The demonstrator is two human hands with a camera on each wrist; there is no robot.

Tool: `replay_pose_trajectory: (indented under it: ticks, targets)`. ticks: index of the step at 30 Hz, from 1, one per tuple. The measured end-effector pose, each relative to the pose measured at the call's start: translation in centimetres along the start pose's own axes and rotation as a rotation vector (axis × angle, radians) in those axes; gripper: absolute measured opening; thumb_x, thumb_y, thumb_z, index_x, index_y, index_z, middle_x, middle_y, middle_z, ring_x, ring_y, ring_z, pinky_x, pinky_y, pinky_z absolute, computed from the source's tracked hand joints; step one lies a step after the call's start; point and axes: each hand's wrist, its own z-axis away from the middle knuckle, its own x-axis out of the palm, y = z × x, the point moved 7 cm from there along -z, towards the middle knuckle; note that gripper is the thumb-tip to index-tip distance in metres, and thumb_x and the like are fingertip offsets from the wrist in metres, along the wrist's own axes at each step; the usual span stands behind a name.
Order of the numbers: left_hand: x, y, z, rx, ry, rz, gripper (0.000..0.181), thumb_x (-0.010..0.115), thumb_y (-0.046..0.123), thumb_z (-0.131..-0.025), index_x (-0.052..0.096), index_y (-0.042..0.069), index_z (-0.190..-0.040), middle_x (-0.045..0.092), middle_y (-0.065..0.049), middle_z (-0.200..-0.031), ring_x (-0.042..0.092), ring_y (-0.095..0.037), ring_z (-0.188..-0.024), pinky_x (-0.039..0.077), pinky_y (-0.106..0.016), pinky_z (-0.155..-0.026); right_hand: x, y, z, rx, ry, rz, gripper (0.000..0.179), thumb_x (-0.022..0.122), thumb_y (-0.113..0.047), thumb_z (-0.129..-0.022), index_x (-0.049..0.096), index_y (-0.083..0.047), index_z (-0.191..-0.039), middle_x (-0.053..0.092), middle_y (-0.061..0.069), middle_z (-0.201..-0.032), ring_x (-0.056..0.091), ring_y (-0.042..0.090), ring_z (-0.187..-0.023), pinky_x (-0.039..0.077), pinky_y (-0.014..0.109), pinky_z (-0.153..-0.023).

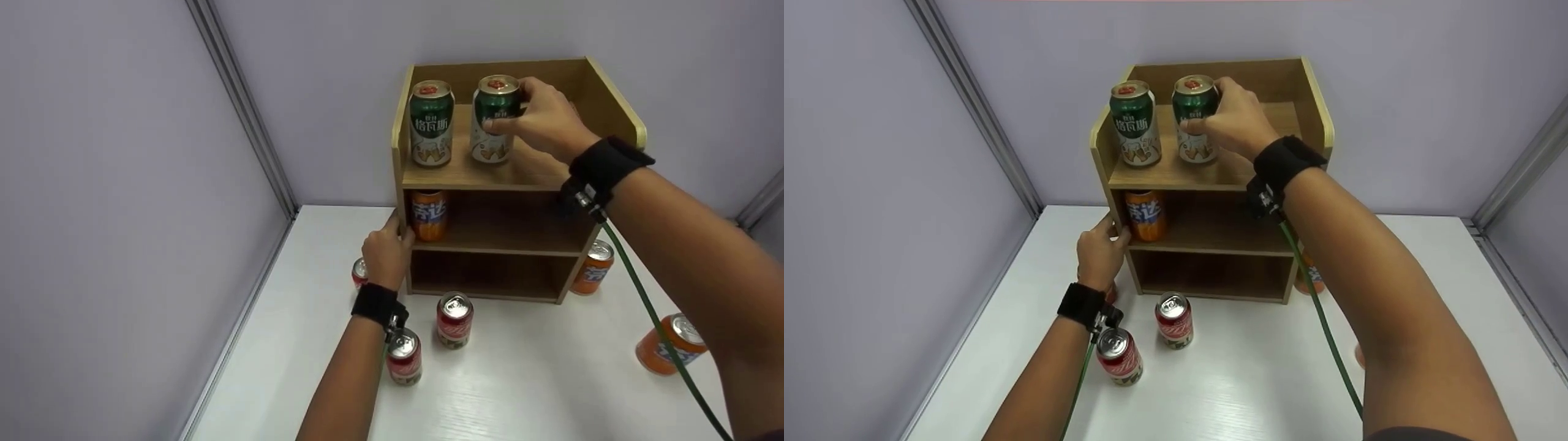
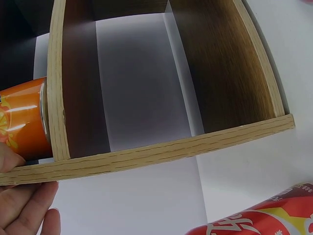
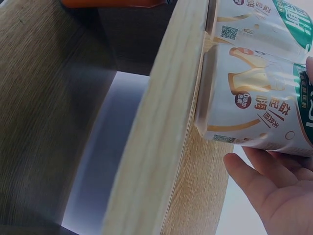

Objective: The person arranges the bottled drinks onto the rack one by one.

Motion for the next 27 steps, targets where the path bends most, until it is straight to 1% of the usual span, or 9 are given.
replay_pose_trajectory:
  ticks: [2,9,14,17,20,24,27]
  targets:
    - [-0.02,0.05,0.04,0.000,0.002,0.000,0.010,0.069,0.017,-0.085,0.066,0.009,-0.088,0.061,-0.006,-0.061,0.056,-0.022,-0.050,0.046,-0.043,-0.049,0.00,0.20,0.01,0.005,-0.001,0.001,0.089,0.074,-0.050,-0.080,0.034,-0.003,-0.144,0.046,0.014,-0.139,0.044,0.028,-0.127,0.033,0.045,-0.105]
    - [0.01,0.13,0.03,0.015,0.012,-0.003,0.011,0.069,0.018,-0.085,0.065,0.008,-0.086,0.060,-0.007,-0.059,0.058,-0.025,-0.050,0.046,-0.045,-0.049,-0.11,0.69,-0.11,0.021,0.001,-0.032,0.088,0.075,-0.047,-0.081,0.034,-0.003,-0.144,0.046,0.013,-0.140,0.043,0.027,-0.129,0.032,0.044,-0.106]
    - [0.05,0.01,-0.04,0.007,0.014,-0.008,0.012,0.070,0.018,-0.084,0.068,0.008,-0.090,0.062,-0.007,-0.061,0.059,-0.027,-0.051,0.047,-0.046,-0.050,-0.11,0.71,-0.17,0.028,-0.008,-0.041,0.089,0.075,-0.047,-0.081,0.032,-0.004,-0.146,0.045,0.013,-0.141,0.042,0.027,-0.130,0.031,0.044,-0.107]
    - [0.08,-0.01,-0.01,0.004,0.009,-0.008,0.011,0.070,0.018,-0.084,0.068,0.008,-0.089,0.063,-0.007,-0.062,0.059,-0.026,-0.051,0.047,-0.046,-0.051,-0.09,0.69,-0.10,0.021,-0.007,-0.037,0.089,0.074,-0.048,-0.081,0.032,-0.005,-0.146,0.045,0.013,-0.142,0.042,0.027,-0.130,0.031,0.044,-0.107]
    - [0.11,-0.05,0.05,-0.001,0.007,-0.016,0.011,0.071,0.018,-0.084,0.066,0.008,-0.083,0.062,-0.007,-0.061,0.059,-0.027,-0.051,0.047,-0.045,-0.051,0.03,0.71,0.03,0.003,0.001,-0.033,0.088,0.073,-0.049,-0.082,0.032,-0.005,-0.147,0.045,0.013,-0.142,0.042,0.028,-0.131,0.032,0.044,-0.106]
    - [0.08,0.05,-0.01,-0.005,0.005,-0.022,0.012,0.072,0.018,-0.083,0.066,0.008,-0.081,0.063,-0.008,-0.061,0.061,-0.028,-0.053,0.047,-0.045,-0.051,0.34,0.87,0.27,-0.020,0.010,-0.074,0.084,0.072,-0.045,-0.084,0.032,-0.004,-0.146,0.045,0.012,-0.140,0.043,0.026,-0.129,0.035,0.043,-0.104]
    - [0.08,0.08,-0.18,-0.001,-0.001,-0.014,0.011,0.071,0.018,-0.084,0.067,0.008,-0.084,0.064,-0.008,-0.062,0.060,-0.027,-0.053,0.047,-0.045,-0.051,0.48,0.98,0.33,-0.019,0.009,-0.107,0.082,0.072,-0.042,-0.086,0.032,-0.004,-0.146,0.045,0.012,-0.140,0.045,0.025,-0.127,0.036,0.042,-0.103]
